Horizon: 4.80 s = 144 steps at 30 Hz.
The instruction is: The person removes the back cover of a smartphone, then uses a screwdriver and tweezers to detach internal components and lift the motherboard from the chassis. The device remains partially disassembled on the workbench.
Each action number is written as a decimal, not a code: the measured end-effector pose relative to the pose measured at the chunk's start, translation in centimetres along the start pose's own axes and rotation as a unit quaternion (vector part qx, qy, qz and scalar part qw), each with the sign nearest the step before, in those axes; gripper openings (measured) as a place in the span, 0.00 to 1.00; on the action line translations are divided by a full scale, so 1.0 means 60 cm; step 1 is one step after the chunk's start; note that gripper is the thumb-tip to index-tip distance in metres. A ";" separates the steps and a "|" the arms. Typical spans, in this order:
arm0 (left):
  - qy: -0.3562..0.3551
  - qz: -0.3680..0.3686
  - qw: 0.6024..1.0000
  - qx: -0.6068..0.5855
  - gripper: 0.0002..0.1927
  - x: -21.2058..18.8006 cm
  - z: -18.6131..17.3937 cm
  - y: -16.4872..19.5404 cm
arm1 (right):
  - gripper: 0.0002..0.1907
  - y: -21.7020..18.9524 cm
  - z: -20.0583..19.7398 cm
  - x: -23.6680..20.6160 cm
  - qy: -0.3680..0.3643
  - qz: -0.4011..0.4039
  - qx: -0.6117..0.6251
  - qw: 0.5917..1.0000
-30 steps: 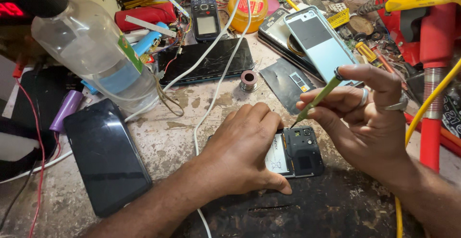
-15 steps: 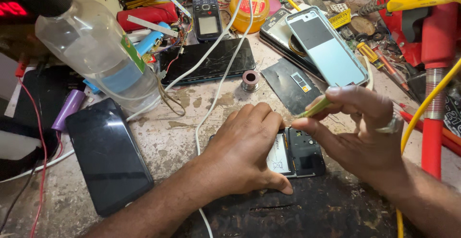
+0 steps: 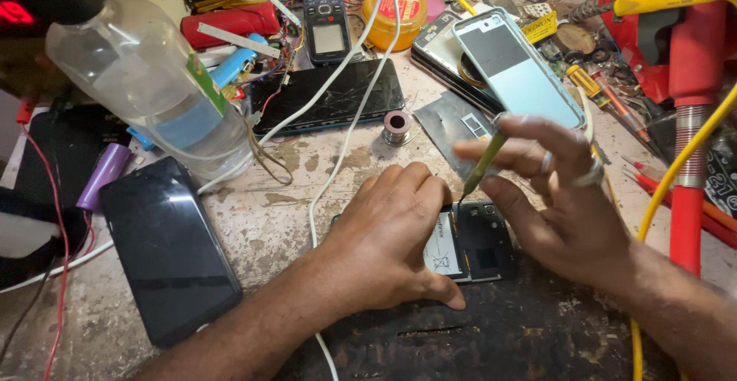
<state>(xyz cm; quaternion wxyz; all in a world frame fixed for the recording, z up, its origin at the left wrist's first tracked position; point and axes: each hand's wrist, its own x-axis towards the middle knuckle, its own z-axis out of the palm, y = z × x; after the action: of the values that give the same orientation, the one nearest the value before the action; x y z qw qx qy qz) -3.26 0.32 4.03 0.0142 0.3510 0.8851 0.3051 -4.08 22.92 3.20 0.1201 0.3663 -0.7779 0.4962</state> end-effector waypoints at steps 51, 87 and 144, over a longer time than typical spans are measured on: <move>-0.017 0.001 1.000 -0.020 0.49 -0.002 0.005 -0.020 | 0.36 0.005 -0.012 -0.024 -0.003 0.039 0.017 0.999; -0.017 0.003 1.000 -0.020 0.48 -0.004 0.006 -0.020 | 0.28 -0.005 0.007 -0.025 0.032 0.012 0.073 0.997; 0.121 0.058 0.986 0.093 0.03 0.001 0.035 0.009 | 0.33 -0.023 -0.017 -0.040 0.066 0.054 0.051 0.995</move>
<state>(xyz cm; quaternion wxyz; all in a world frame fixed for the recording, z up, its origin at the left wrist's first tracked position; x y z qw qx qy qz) -2.48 1.79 2.66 -0.1439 0.3623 0.8829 0.2618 -1.60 24.56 3.34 0.1257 0.2956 -0.7604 0.5644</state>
